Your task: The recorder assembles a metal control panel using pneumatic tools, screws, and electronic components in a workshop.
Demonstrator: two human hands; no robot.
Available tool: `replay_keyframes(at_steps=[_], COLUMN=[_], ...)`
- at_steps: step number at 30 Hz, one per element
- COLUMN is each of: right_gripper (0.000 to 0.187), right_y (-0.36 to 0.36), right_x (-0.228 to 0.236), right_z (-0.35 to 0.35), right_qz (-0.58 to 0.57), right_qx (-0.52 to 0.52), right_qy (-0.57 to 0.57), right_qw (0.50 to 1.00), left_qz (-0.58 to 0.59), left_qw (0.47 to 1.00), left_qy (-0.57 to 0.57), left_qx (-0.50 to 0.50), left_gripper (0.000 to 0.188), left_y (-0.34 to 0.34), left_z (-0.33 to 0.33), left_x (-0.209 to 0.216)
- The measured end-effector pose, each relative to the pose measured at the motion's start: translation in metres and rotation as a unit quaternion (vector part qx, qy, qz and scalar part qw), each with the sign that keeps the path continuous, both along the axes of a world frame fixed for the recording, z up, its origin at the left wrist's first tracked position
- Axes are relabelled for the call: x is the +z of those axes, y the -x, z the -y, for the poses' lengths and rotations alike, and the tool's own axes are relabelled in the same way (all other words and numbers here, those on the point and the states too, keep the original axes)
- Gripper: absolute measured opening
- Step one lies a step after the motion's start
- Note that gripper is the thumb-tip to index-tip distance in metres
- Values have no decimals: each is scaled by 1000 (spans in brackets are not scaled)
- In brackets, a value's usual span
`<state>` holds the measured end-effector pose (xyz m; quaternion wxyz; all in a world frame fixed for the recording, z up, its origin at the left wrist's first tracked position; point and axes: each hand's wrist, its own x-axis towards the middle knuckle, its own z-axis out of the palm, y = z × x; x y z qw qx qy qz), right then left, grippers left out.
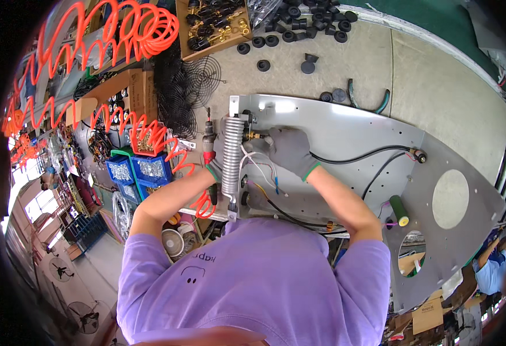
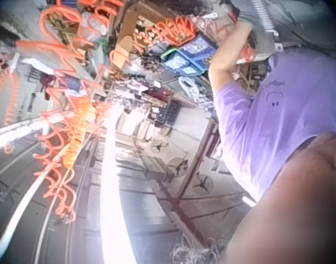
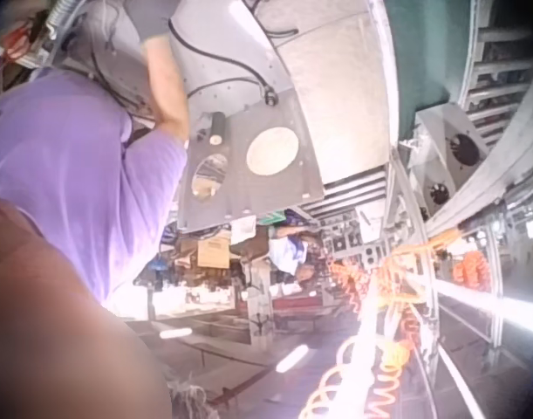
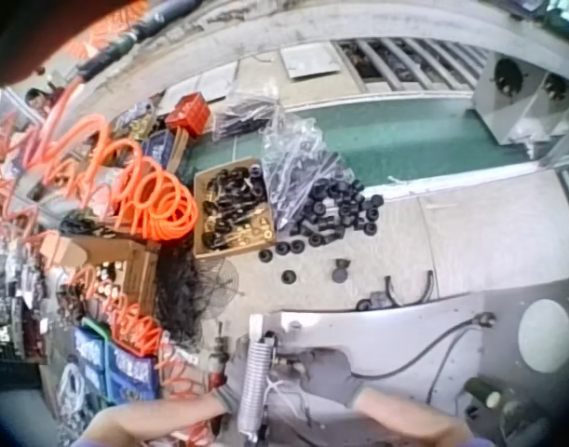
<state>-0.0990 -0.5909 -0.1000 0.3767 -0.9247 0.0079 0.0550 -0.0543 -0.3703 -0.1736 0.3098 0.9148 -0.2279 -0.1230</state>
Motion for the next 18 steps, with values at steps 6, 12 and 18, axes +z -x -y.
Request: replay_keyframes(at_steps=[6, 12, 18], right_gripper=[26, 30, 31], right_y=[-6, -9, -13], right_x=[11, 21, 34], right_z=[10, 9, 6], right_qz=[-98, -173, -202], right_qx=[44, 28, 36], right_qy=[19, 24, 47], right_qw=[994, 984, 978], left_qz=[-265, -45, -404], left_qw=[944, 981, 881], left_qy=[138, 166, 241], left_qx=[139, 92, 54], left_gripper=[66, 8, 31], left_y=[-10, 142, 141], left_z=[7, -60, 67], left_x=[96, 171, 162])
